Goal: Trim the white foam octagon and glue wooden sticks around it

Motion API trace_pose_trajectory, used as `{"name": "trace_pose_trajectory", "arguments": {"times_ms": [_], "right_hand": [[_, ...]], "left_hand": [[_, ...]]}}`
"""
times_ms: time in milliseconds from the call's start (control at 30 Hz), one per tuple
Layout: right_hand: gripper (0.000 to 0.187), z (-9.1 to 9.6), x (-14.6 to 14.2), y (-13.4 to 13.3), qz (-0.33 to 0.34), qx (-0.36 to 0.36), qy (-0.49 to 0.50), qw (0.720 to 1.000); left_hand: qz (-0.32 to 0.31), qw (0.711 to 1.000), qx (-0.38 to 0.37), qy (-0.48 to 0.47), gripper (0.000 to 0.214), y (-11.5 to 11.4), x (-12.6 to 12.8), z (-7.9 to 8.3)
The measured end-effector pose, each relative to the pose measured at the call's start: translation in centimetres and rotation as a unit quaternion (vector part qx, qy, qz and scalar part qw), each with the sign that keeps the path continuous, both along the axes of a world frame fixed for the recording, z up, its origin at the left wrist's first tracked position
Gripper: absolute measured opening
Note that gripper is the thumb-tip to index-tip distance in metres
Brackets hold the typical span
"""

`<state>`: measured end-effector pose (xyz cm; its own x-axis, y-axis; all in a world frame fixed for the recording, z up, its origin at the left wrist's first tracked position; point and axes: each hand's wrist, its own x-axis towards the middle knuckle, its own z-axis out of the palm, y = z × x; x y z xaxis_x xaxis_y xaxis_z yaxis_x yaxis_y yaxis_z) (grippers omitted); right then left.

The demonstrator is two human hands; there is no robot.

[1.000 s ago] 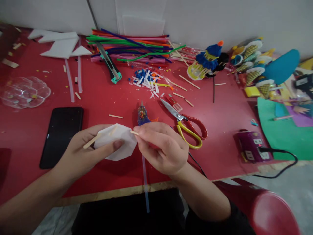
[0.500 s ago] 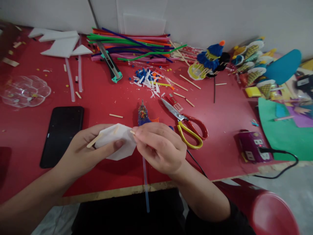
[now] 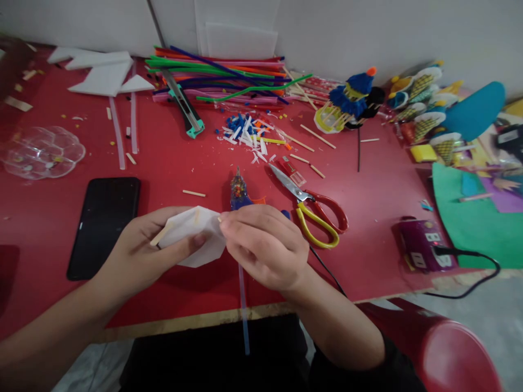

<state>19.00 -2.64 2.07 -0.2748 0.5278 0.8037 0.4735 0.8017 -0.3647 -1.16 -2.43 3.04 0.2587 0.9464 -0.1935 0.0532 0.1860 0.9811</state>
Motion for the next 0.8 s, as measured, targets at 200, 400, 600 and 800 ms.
{"name": "trace_pose_trajectory", "arguments": {"times_ms": [200,400,600,800], "right_hand": [[0.026,-0.23,-0.02,-0.02,-0.012,0.009,-0.008,1.000],[0.026,-0.45,0.11,0.02,-0.010,0.010,-0.021,1.000],[0.026,-0.52,0.33,0.01,-0.010,0.017,-0.038,0.999],[0.025,-0.62,0.33,-0.02,-0.018,0.018,-0.037,0.999]], "left_hand": [[-0.009,1.000,0.009,0.015,0.026,0.00,-0.08,-0.03],[-0.001,1.000,0.002,0.031,0.025,0.02,-0.08,-0.07],[0.014,1.000,-0.001,0.008,0.019,0.07,0.14,-0.05],[0.013,1.000,-0.010,0.007,0.020,0.10,0.17,0.00]]}}
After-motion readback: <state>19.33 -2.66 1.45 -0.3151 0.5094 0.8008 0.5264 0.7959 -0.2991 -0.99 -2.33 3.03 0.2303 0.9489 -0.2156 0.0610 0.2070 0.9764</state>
